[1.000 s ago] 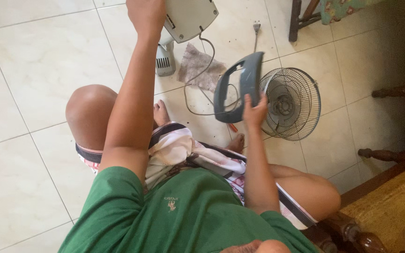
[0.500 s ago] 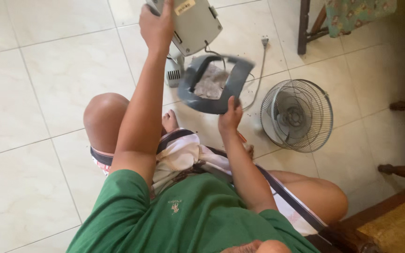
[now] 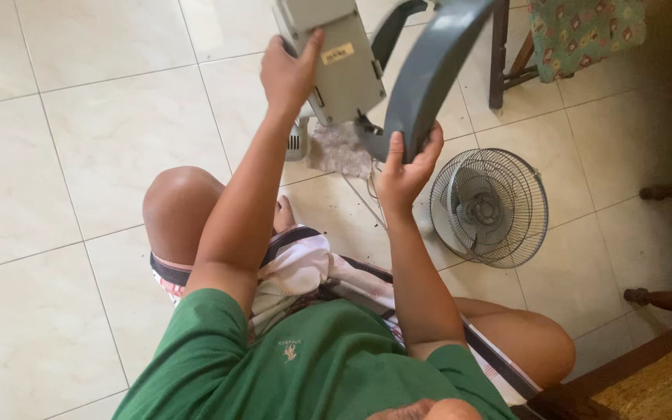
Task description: The person assembles a table fan by attaching the motor housing to the base, securing the front wire cage, and mounting the fan blade onto the motor shaft. The person uses a screwdriver to tighten the blade nut and completes the assembly.
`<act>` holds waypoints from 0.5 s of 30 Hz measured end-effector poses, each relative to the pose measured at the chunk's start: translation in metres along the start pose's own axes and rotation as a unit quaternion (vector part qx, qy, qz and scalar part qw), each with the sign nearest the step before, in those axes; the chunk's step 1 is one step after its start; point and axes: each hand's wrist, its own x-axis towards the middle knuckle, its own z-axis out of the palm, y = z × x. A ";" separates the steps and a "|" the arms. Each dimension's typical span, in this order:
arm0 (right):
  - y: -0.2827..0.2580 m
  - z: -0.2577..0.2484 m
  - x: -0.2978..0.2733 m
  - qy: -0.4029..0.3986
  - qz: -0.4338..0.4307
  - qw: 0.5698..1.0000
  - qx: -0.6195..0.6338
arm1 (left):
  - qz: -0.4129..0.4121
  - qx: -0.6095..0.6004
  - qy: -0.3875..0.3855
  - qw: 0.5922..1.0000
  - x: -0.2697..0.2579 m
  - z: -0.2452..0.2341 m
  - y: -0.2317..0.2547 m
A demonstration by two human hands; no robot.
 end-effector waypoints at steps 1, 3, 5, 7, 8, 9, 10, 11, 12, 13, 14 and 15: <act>-0.006 0.000 0.002 -0.016 -0.016 0.999 -0.022 | -0.010 -0.007 -0.021 1.000 -0.006 0.001 0.004; -0.016 -0.001 0.000 -0.047 -0.046 0.996 -0.066 | -0.023 -0.020 -0.049 0.998 -0.020 0.000 0.013; -0.023 -0.002 -0.004 -0.085 -0.066 0.982 -0.152 | -0.027 -0.030 -0.063 0.997 -0.029 -0.004 0.020; -0.030 -0.002 -0.007 -0.113 -0.097 0.963 -0.224 | -0.025 -0.042 -0.066 0.997 -0.035 -0.010 0.025; -0.033 0.002 -0.011 -0.122 -0.119 0.953 -0.252 | -0.024 -0.048 -0.067 0.996 -0.036 -0.014 0.025; -0.037 0.006 -0.015 -0.131 -0.141 0.940 -0.281 | -0.052 -0.059 -0.076 0.994 -0.038 -0.016 0.025; -0.042 0.009 -0.018 -0.147 -0.169 0.929 -0.293 | -0.079 -0.070 -0.083 0.991 -0.039 -0.018 0.024; -0.047 0.011 -0.021 -0.163 -0.197 0.917 -0.306 | -0.106 -0.082 -0.091 0.987 -0.038 -0.019 0.023; -0.052 0.012 -0.023 -0.180 -0.226 0.903 -0.318 | -0.095 -0.102 -0.104 0.985 -0.039 -0.019 0.018; -0.056 0.014 -0.026 -0.197 -0.223 0.896 -0.328 | -0.084 -0.122 -0.116 0.982 -0.040 -0.020 0.013; -0.062 0.014 -0.029 -0.214 -0.220 0.890 -0.336 | -0.073 -0.140 -0.128 0.979 -0.042 -0.020 0.009; -0.067 0.015 -0.031 -0.232 -0.216 0.884 -0.344 | -0.082 -0.197 -0.144 0.966 -0.043 -0.020 0.003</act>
